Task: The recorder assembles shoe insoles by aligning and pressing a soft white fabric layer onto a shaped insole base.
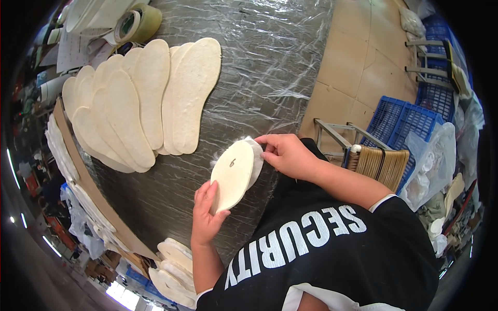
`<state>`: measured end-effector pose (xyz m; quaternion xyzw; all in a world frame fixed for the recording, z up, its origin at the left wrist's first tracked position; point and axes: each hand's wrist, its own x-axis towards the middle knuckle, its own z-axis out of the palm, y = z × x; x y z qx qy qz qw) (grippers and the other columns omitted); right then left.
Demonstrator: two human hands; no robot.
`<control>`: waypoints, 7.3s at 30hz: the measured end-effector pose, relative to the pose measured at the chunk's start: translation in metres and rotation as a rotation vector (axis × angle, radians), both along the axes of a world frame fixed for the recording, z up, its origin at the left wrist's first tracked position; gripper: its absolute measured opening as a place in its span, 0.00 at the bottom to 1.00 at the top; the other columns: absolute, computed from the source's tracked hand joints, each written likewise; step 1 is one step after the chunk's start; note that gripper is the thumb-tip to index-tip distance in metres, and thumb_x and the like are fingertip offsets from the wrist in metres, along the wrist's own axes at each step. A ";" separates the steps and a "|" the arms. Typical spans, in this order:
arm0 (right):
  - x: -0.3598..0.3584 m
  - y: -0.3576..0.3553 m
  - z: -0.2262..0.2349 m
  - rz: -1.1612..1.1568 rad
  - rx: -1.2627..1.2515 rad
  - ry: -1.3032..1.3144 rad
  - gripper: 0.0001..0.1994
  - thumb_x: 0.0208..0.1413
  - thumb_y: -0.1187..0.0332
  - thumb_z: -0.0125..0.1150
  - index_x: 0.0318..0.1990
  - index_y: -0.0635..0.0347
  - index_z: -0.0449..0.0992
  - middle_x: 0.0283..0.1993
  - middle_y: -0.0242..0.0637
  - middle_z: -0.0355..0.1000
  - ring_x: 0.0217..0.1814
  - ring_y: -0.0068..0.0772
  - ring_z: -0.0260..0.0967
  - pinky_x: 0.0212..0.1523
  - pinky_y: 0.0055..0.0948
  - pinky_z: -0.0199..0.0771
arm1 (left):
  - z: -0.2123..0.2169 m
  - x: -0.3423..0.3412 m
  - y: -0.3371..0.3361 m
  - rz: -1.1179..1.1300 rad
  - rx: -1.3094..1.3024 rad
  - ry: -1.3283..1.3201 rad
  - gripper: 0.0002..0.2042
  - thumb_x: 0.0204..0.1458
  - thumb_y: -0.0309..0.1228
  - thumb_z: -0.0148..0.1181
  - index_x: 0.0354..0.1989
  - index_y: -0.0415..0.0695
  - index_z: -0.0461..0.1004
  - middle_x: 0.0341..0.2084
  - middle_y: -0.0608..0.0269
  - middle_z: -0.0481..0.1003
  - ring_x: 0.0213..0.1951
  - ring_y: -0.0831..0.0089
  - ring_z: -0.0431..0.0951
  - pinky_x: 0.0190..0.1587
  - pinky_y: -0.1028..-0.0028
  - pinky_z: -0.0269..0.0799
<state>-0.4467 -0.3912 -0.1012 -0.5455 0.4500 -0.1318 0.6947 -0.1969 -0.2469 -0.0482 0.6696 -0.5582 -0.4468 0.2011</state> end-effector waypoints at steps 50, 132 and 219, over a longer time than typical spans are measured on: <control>0.002 0.006 -0.004 -0.053 -0.156 0.013 0.12 0.56 0.77 0.53 0.47 0.66 0.75 0.35 0.46 0.75 0.20 0.28 0.73 0.23 0.26 0.74 | 0.001 -0.013 -0.020 -0.156 -0.104 -0.388 0.38 0.27 0.34 0.76 0.54 0.43 0.72 0.53 0.57 0.68 0.50 0.54 0.63 0.53 0.61 0.64; 0.135 0.021 0.029 0.493 -0.044 -0.287 0.05 0.56 0.74 0.60 0.37 0.61 0.69 0.35 0.27 0.65 0.38 0.17 0.60 0.42 0.19 0.62 | -0.033 0.001 0.052 1.042 -0.230 1.383 0.09 0.57 0.29 0.58 0.38 0.35 0.74 0.38 0.62 0.75 0.38 0.78 0.75 0.43 0.77 0.71; 0.131 -0.005 0.016 1.268 -0.674 -0.133 0.11 0.51 0.57 0.63 0.31 0.54 0.77 0.29 0.29 0.70 0.36 0.29 0.68 0.41 0.33 0.63 | -0.033 -0.037 0.111 1.328 -0.233 0.807 0.10 0.50 0.22 0.62 0.39 0.39 0.68 0.39 0.62 0.74 0.38 0.79 0.72 0.42 0.79 0.69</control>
